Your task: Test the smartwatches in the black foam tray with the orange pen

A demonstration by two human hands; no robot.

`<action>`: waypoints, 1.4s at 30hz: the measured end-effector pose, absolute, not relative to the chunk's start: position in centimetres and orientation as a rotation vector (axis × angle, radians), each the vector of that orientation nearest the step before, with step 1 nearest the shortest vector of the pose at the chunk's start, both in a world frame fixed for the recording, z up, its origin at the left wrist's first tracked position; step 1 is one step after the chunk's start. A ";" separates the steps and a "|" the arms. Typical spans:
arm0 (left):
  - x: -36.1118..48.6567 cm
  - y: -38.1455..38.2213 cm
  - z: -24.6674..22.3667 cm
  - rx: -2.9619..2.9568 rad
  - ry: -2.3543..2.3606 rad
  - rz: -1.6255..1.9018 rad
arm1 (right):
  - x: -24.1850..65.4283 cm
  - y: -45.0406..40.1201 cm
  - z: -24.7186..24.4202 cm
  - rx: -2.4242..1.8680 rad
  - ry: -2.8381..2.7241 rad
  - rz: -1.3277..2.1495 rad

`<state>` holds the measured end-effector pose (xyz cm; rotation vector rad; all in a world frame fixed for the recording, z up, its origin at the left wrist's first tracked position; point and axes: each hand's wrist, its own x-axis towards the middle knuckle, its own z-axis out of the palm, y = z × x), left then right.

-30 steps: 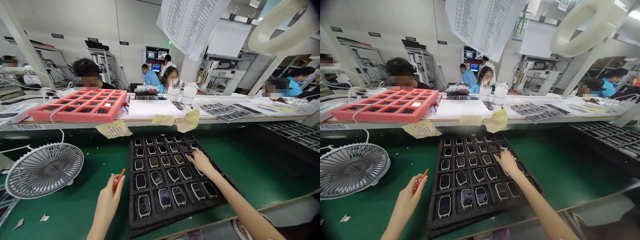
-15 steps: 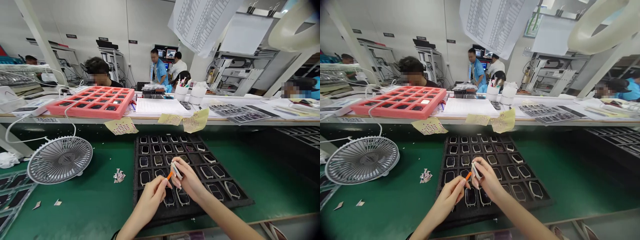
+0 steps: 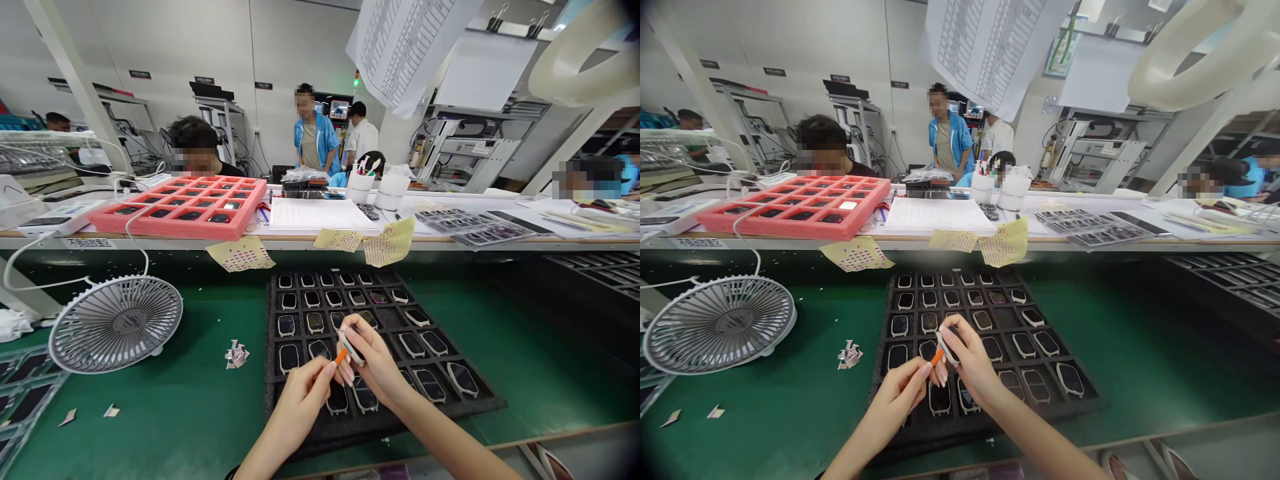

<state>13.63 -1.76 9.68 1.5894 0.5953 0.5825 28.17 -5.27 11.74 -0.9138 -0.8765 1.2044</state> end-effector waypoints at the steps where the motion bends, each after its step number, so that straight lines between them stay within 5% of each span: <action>1: 13.6 -1.7 9.7 1.598 0.604 0.580 | 28.3 -5.3 11.8 -0.949 -0.923 1.163; 13: 13.3 -1.5 9.9 1.565 0.668 0.568 | 28.6 -5.2 10.8 -1.099 -1.057 1.043; 20: 14.1 -1.5 9.1 1.435 0.562 0.606 | 27.2 -4.8 10.6 -0.770 -0.624 1.455; 27: 14.2 -1.0 7.9 1.336 0.588 0.590 | 27.3 -4.2 9.7 -0.767 -0.455 1.470; 36: 15.3 0.0 9.2 1.322 0.613 0.718 | 27.3 -4.2 8.9 -1.061 -0.867 1.175; 42: 9.1 3.8 8.2 1.658 0.976 0.790 | 37.3 -3.2 8.3 -1.685 -1.262 0.497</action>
